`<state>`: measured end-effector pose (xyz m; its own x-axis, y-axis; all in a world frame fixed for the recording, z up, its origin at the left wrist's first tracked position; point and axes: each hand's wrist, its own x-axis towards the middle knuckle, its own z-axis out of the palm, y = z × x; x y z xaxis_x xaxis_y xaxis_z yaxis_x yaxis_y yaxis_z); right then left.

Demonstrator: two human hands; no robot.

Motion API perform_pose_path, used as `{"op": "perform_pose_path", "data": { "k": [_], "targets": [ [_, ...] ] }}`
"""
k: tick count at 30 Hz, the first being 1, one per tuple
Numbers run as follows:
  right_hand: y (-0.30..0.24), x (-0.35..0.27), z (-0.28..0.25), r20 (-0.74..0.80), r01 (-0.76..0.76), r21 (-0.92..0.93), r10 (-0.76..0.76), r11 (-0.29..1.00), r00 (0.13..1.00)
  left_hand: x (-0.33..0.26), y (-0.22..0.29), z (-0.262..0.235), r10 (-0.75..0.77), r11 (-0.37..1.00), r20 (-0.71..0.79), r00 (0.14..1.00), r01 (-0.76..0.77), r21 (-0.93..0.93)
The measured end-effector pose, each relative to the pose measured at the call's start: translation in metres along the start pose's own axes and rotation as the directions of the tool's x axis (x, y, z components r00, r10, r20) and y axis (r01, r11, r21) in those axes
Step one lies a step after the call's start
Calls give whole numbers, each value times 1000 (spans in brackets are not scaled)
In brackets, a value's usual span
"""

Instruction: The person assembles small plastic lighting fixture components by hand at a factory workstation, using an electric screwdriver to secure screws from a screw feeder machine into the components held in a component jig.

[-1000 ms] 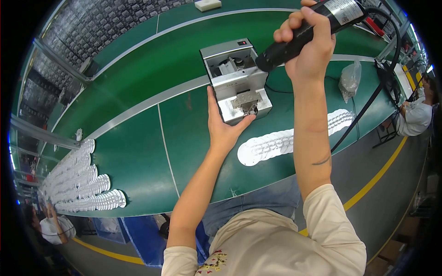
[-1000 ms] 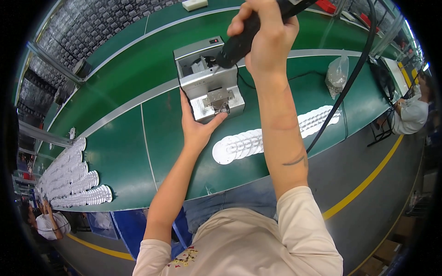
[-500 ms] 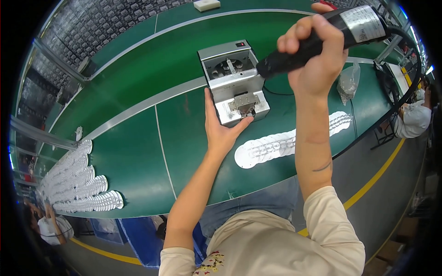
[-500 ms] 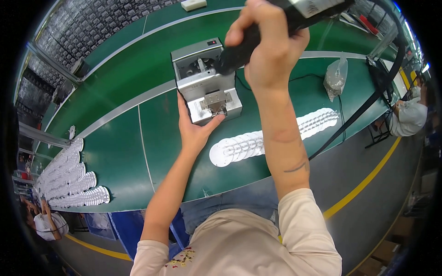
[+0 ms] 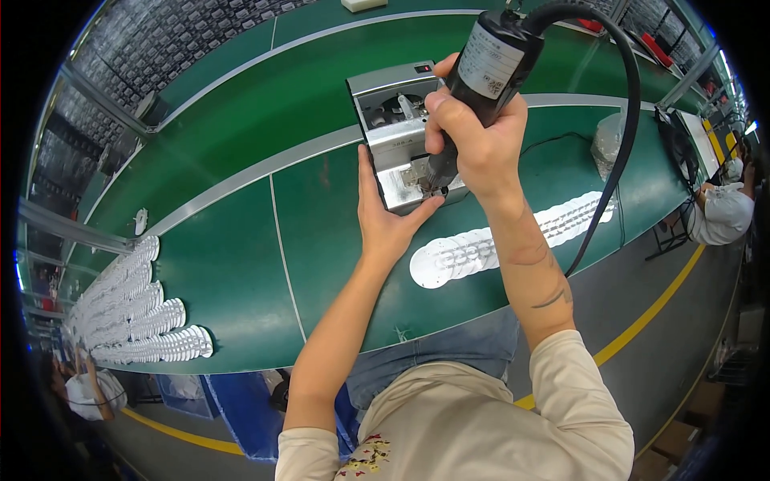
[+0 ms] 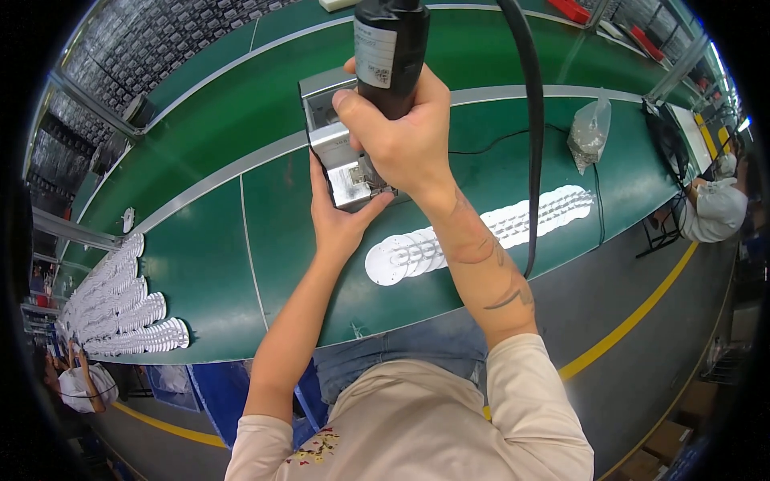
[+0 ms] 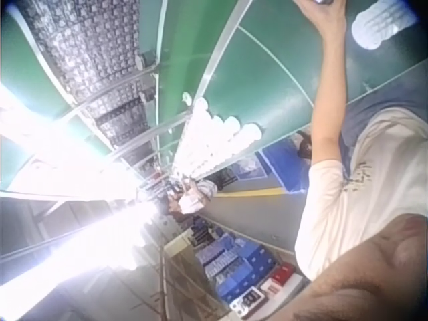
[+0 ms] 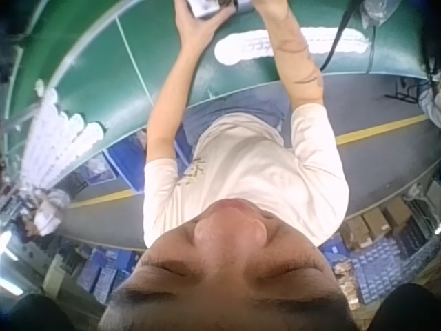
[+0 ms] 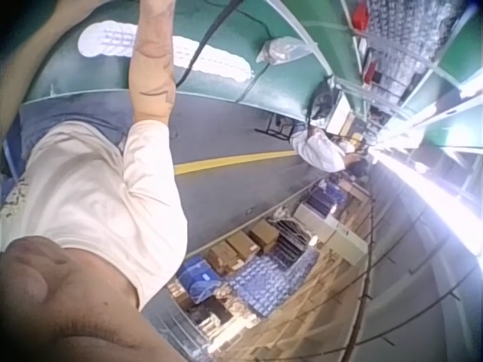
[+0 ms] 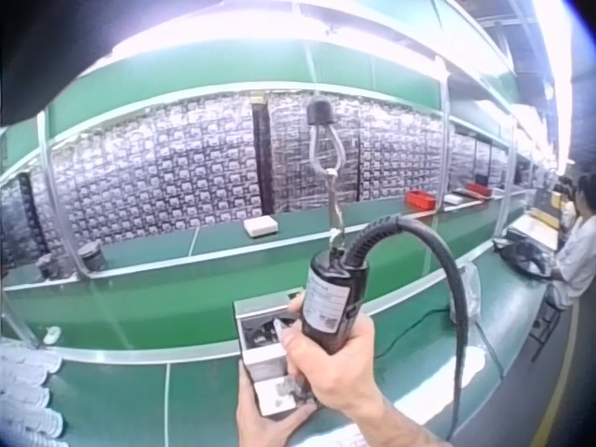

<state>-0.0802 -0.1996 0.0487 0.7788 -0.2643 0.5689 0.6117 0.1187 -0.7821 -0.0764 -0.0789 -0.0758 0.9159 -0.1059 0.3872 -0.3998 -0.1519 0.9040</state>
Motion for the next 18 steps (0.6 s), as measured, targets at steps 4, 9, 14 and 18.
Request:
{"op": "perform_pose_path", "data": {
  "k": [4,9,14,18],
  "targets": [
    [2,-2,3,8,-5,-3,5,1000,1000,0,-2,0,24,999,-4,1000,-24,24],
    [4,-1,2,18,-11,-24,11,1000,1000,0,-2,0,19,999,-6,1000,-18,47],
    [3,-2,3,18,-47,-5,47,999,999,-2,-1,0,10,997,-19,1000,-8,79],
    [-1,-7,0,33,-33,1,33,999,999,-3,4,1,-4,997,-21,1000,6,74]
  ]
}}
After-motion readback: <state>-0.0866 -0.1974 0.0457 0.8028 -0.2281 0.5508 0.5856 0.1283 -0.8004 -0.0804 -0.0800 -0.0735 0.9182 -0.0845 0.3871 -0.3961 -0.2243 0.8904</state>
